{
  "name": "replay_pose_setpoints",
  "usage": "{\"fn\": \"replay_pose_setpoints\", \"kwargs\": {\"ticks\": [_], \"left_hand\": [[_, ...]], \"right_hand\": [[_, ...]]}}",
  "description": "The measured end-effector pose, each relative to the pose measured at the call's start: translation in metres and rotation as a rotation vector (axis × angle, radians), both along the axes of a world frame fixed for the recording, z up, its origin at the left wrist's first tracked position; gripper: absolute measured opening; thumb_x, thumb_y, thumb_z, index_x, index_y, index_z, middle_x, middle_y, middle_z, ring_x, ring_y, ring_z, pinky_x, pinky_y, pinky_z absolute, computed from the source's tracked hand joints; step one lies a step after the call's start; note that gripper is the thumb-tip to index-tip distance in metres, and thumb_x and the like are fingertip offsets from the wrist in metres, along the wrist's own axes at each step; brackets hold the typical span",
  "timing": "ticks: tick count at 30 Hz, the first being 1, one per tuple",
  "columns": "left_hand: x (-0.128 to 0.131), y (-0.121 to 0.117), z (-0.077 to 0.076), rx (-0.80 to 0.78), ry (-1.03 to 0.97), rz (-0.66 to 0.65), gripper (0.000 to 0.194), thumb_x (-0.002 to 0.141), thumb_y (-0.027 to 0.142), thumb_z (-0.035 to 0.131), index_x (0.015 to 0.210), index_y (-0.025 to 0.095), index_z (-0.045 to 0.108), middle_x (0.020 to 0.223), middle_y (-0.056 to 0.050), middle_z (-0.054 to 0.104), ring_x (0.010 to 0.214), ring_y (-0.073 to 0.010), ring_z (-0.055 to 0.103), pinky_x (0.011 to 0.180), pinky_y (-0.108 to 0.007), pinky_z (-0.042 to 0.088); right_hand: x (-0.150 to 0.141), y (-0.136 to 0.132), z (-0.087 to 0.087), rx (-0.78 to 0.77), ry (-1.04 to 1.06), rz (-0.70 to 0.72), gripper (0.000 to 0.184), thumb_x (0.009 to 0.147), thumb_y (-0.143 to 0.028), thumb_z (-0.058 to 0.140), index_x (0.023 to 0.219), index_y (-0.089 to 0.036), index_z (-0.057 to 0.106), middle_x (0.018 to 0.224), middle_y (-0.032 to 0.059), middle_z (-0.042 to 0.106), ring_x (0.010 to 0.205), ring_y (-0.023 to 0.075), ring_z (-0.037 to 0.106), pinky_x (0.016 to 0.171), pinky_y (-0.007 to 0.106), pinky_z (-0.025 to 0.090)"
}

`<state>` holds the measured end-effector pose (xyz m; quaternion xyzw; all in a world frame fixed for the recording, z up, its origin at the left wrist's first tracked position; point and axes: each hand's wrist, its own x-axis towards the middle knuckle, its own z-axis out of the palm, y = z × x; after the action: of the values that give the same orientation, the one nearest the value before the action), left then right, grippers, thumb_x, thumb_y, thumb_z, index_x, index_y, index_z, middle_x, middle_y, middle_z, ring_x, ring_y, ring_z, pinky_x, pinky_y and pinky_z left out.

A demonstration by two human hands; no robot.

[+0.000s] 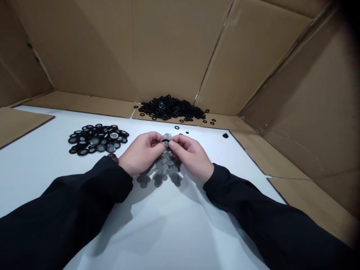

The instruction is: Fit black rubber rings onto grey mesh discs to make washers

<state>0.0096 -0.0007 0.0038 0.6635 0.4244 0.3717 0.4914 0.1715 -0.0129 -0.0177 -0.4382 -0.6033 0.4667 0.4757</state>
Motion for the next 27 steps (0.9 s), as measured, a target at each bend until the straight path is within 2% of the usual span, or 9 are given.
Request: {"fn": "replay_pose_setpoints", "kwargs": {"ticks": [6, 10, 15, 21, 27], "left_hand": [[-0.0042, -0.0003, -0.0025, 0.039, 0.140, -0.073, 0.017, 0.080, 0.032, 0.056, 0.075, 0.017, 0.059, 0.066, 0.000, 0.056, 0.058, -0.0122, 0.049, 0.053, -0.024, 0.038], [-0.0056, 0.0013, -0.0023, 0.031, 0.117, -0.091, 0.017, 0.080, 0.034, 0.057, 0.077, 0.017, 0.060, 0.066, 0.001, 0.056, 0.058, -0.0123, 0.049, 0.053, -0.024, 0.038], [-0.0037, 0.0021, -0.0003, 0.035, 0.046, -0.041, 0.019, 0.082, 0.035, 0.057, 0.077, 0.017, 0.058, 0.063, 0.004, 0.050, 0.054, -0.0095, 0.043, 0.051, -0.022, 0.035], [-0.0003, 0.0007, 0.0006, 0.067, 0.020, 0.001, 0.020, 0.082, 0.035, 0.057, 0.077, 0.017, 0.057, 0.067, 0.003, 0.052, 0.058, -0.0098, 0.044, 0.054, -0.023, 0.037], [0.0000, 0.0010, -0.0026, -0.001, 0.010, -0.117, 0.021, 0.081, 0.038, 0.060, 0.080, 0.016, 0.058, 0.071, 0.001, 0.057, 0.062, -0.0117, 0.051, 0.056, -0.024, 0.041]], "right_hand": [[0.0033, -0.0003, 0.0014, 0.000, -0.080, 0.054, 0.033, 0.083, -0.049, 0.061, 0.076, -0.017, 0.056, 0.064, -0.0030, 0.049, 0.057, 0.0100, 0.042, 0.053, 0.024, 0.034], [0.0066, 0.0002, 0.0006, 0.044, -0.177, 0.067, 0.031, 0.086, -0.048, 0.057, 0.078, -0.018, 0.054, 0.065, -0.0031, 0.048, 0.059, 0.0108, 0.042, 0.055, 0.025, 0.035], [0.0066, -0.0006, 0.0000, 0.142, -0.220, 0.027, 0.027, 0.090, -0.044, 0.052, 0.078, -0.020, 0.050, 0.067, -0.0035, 0.045, 0.061, 0.0114, 0.040, 0.056, 0.025, 0.034], [0.0025, -0.0012, -0.0024, 0.104, -0.119, 0.024, 0.025, 0.090, -0.043, 0.053, 0.081, -0.020, 0.052, 0.067, -0.0034, 0.045, 0.061, 0.0116, 0.041, 0.056, 0.024, 0.035], [0.0015, 0.0000, -0.0033, 0.044, -0.025, 0.013, 0.028, 0.088, -0.046, 0.056, 0.077, -0.020, 0.052, 0.065, -0.0044, 0.044, 0.059, 0.0104, 0.039, 0.055, 0.024, 0.034]]}}
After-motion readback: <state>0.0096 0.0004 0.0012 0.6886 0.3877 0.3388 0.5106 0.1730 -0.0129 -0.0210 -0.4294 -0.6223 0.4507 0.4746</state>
